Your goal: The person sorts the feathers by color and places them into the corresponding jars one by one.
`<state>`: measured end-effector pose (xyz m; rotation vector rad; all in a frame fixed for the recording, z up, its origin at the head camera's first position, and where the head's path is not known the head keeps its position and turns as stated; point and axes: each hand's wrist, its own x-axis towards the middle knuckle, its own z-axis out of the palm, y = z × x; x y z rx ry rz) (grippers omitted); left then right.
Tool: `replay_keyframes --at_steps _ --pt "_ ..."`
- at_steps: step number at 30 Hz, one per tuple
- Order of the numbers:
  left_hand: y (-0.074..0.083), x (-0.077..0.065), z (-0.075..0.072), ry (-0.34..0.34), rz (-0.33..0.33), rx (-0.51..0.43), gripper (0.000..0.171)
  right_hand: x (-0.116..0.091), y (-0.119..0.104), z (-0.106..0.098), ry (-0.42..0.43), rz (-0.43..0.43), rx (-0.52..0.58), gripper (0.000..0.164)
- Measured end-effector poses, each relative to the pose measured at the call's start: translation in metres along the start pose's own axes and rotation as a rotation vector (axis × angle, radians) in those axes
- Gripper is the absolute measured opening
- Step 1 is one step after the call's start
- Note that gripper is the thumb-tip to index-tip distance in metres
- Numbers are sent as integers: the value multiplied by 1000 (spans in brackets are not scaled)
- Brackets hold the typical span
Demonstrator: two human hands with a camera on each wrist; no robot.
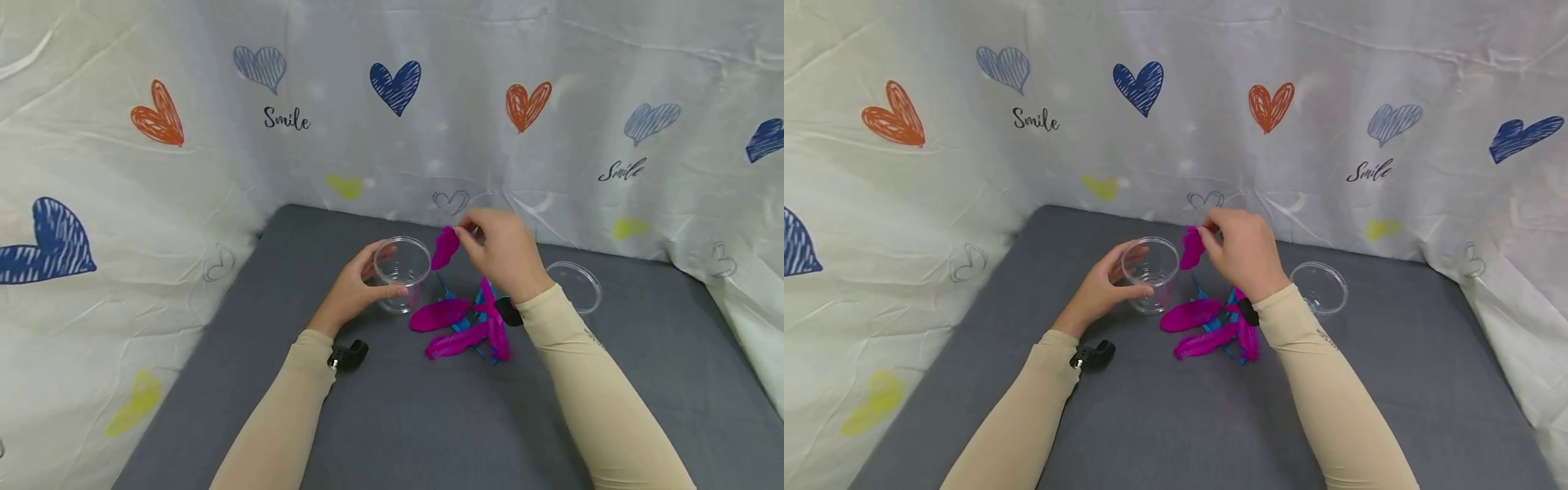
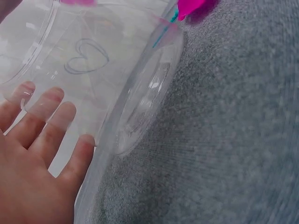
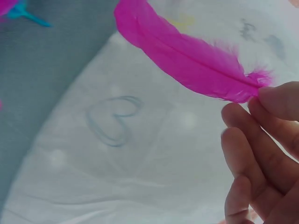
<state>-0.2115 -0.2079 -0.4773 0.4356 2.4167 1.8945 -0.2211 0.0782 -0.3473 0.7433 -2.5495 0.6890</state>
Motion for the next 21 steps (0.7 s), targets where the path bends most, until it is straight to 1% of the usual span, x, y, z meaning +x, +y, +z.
replay_keyframes --at_steps 2,5,10,13,16,21 --pt "0 0 -1 -7 5 -10 95 5 -8 -7 28 -25 -2 10" --pt "0 -1 -2 -17 4 -20 95 12 -18 -14 47 -70 -21 11" --pt "-1 -1 -3 -26 3 -31 94 22 -33 -21 84 -129 -37 12" --pt "-1 -1 -4 -20 2 -30 94 26 -40 -18 99 -153 -36 12" --pt "0 -2 -5 -26 0 -22 94 28 -43 -11 94 -164 -31 11" --pt "0 -2 -4 -42 -11 -13 93 27 -42 5 31 -143 -34 9"
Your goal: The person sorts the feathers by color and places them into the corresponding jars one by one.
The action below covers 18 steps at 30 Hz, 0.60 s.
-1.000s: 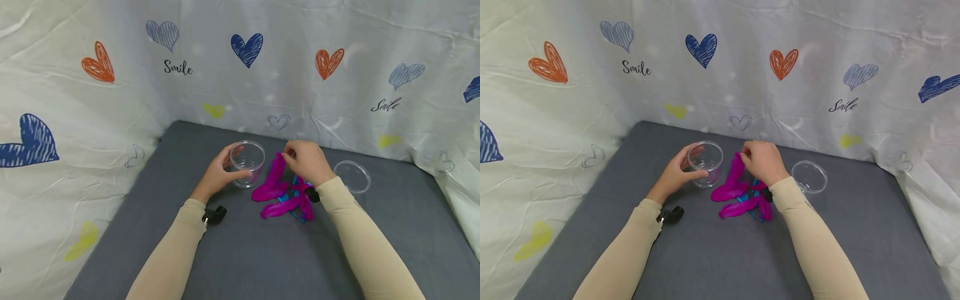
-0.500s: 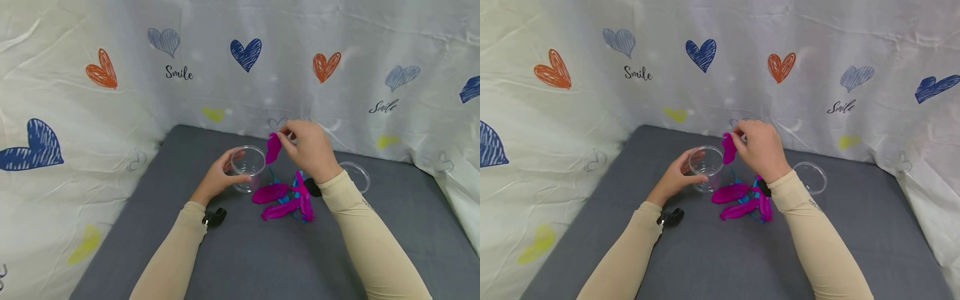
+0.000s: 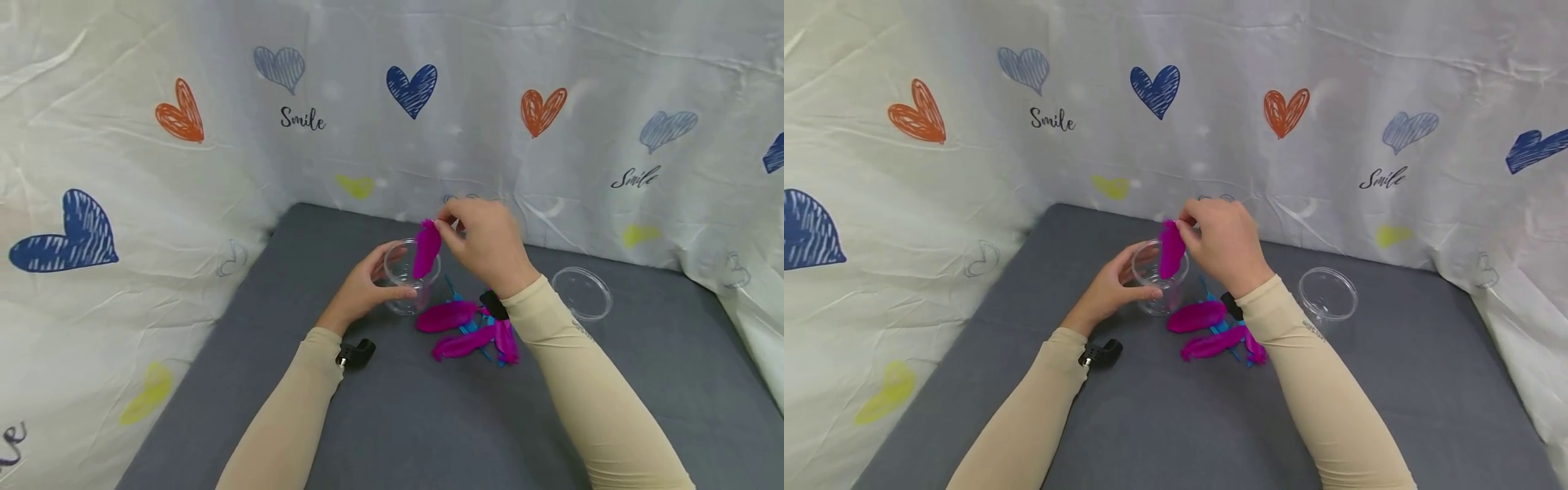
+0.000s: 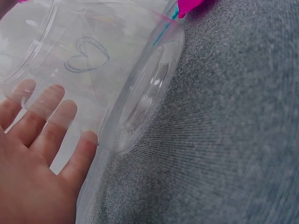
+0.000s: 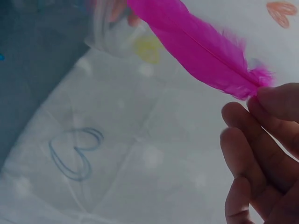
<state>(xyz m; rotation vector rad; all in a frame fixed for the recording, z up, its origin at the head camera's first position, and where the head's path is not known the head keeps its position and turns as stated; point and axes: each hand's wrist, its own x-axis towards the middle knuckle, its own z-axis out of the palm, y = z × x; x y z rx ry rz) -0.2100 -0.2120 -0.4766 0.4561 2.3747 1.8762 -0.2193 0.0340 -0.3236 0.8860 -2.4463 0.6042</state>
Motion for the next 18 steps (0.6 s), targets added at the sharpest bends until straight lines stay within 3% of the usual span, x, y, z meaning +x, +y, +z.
replay_keyframes --at_steps 5,18 --pt "0 1 1 1 0 10 90 -4 0 13 -74 14 -5 8" --pt "-2 -1 0 8 -1 -3 92 -10 -6 40 -167 -45 -49 9"
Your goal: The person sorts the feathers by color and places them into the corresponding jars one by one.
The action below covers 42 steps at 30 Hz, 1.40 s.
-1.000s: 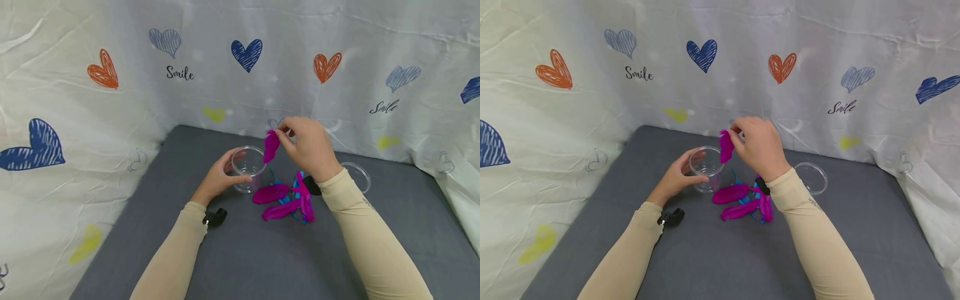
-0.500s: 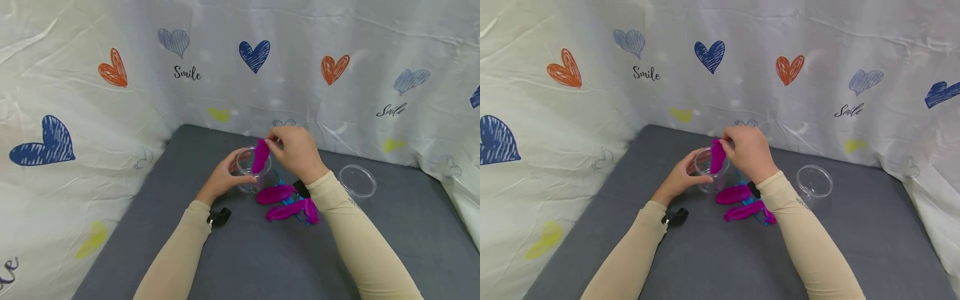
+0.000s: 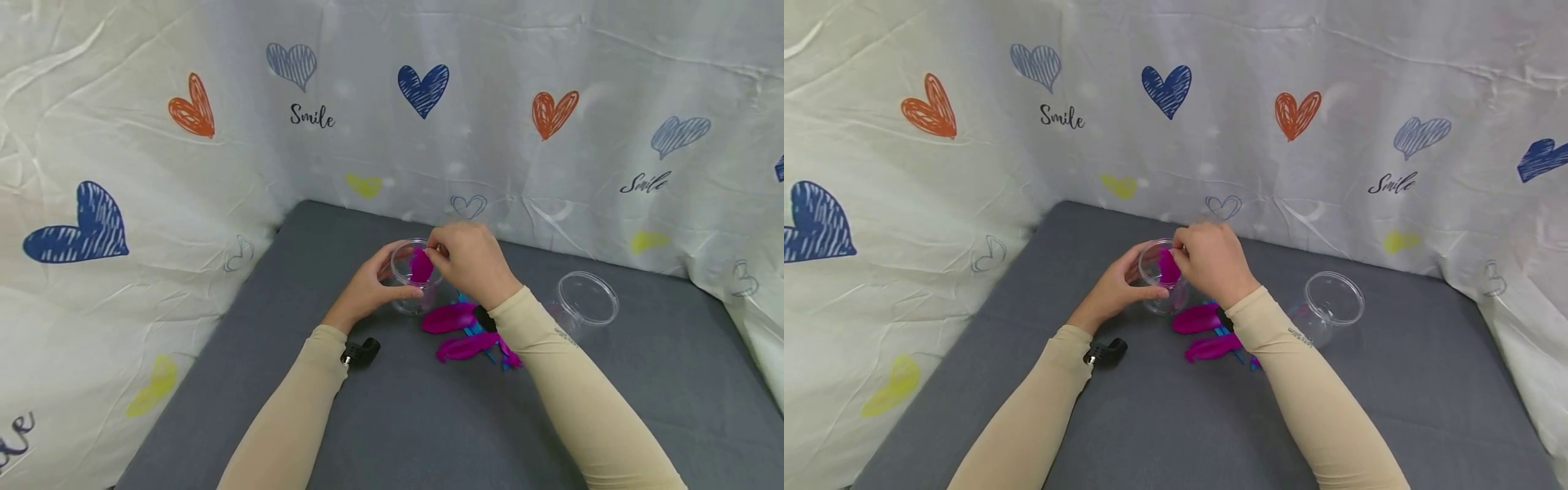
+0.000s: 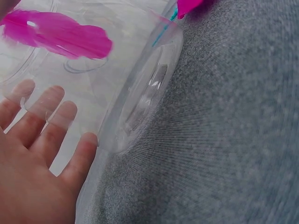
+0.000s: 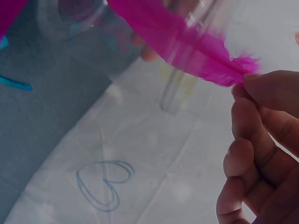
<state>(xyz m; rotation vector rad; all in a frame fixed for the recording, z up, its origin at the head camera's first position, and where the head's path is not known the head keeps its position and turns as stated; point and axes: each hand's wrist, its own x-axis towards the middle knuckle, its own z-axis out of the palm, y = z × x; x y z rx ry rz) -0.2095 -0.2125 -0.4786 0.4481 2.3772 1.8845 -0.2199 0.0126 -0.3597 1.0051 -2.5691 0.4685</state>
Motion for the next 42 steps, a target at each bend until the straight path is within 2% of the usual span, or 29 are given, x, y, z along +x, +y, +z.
replay_keyframes --at_steps 9,15,23,27,36,42 --pt "-3 0 -1 3 4 -7 91 0 -3 14 -63 4 -31 8" --pt "-3 2 3 -9 10 -11 91 -5 -1 15 -92 58 -11 9" --pt "0 3 4 2 23 4 91 -15 6 8 -15 65 67 9" --pt "-1 3 3 12 24 9 92 -20 10 2 -5 80 96 12" --pt "-1 3 3 18 30 -3 93 -46 25 -16 37 149 92 13" --pt "1 2 2 10 24 -14 95 -75 38 -9 -18 198 77 11"
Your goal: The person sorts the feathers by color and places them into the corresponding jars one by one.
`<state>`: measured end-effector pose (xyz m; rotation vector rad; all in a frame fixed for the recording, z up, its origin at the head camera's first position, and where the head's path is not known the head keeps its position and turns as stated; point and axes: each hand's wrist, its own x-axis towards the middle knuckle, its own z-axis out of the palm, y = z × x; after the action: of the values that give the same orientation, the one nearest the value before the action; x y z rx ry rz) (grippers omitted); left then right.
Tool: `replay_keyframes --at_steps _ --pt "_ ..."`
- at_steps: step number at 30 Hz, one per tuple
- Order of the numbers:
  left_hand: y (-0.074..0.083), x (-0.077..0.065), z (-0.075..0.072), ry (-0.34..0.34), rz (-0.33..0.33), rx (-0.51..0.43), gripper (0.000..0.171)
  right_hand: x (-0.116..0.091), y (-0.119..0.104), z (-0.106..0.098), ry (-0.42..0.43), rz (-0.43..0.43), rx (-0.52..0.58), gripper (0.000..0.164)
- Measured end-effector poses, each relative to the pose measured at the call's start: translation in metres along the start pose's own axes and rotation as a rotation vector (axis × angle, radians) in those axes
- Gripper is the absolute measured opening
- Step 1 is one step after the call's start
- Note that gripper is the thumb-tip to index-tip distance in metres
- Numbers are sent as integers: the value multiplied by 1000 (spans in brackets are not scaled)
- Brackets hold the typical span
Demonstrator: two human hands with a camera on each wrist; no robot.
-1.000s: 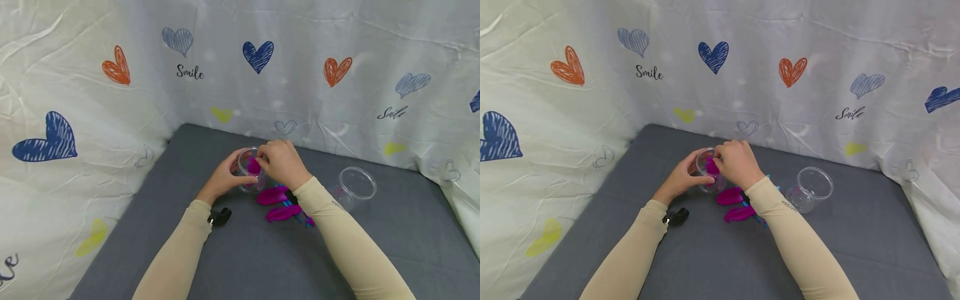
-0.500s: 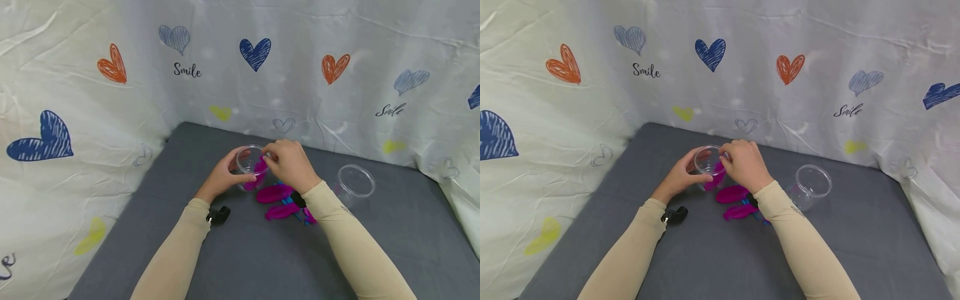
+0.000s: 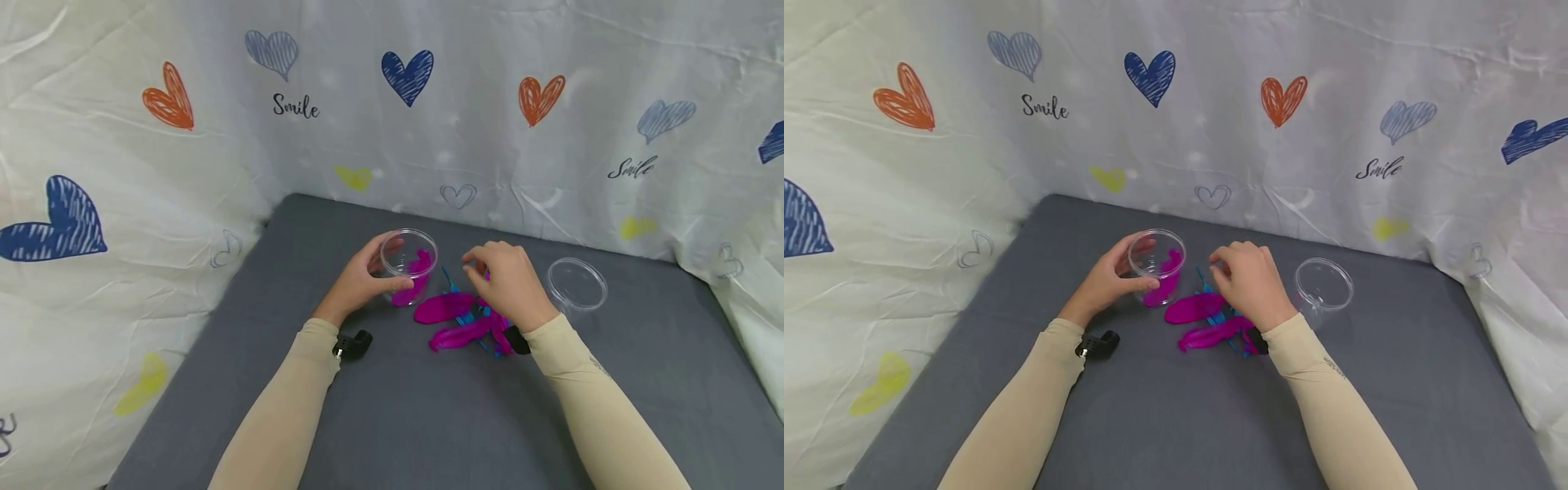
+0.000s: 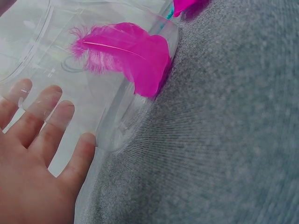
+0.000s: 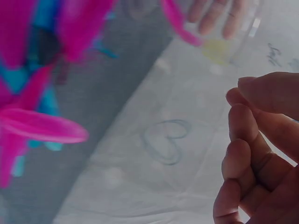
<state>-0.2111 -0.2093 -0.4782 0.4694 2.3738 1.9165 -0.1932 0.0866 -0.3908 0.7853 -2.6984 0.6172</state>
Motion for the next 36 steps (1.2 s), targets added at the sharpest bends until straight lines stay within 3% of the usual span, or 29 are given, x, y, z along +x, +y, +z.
replay_keyframes --at_steps 6,15,20,30,36 --pt "-1 0 1 2 -2 -19 94 -22 18 10 -51 33 -21 10" --pt "0 -1 3 8 -19 -6 92 -37 36 26 -173 70 -28 14" --pt "0 -1 4 3 -20 -2 91 -39 40 29 -196 104 -34 14" --pt "3 3 2 5 -2 7 92 -33 46 28 -187 92 -32 12" --pt "2 1 3 3 -28 6 93 -36 46 31 -211 96 -46 6"
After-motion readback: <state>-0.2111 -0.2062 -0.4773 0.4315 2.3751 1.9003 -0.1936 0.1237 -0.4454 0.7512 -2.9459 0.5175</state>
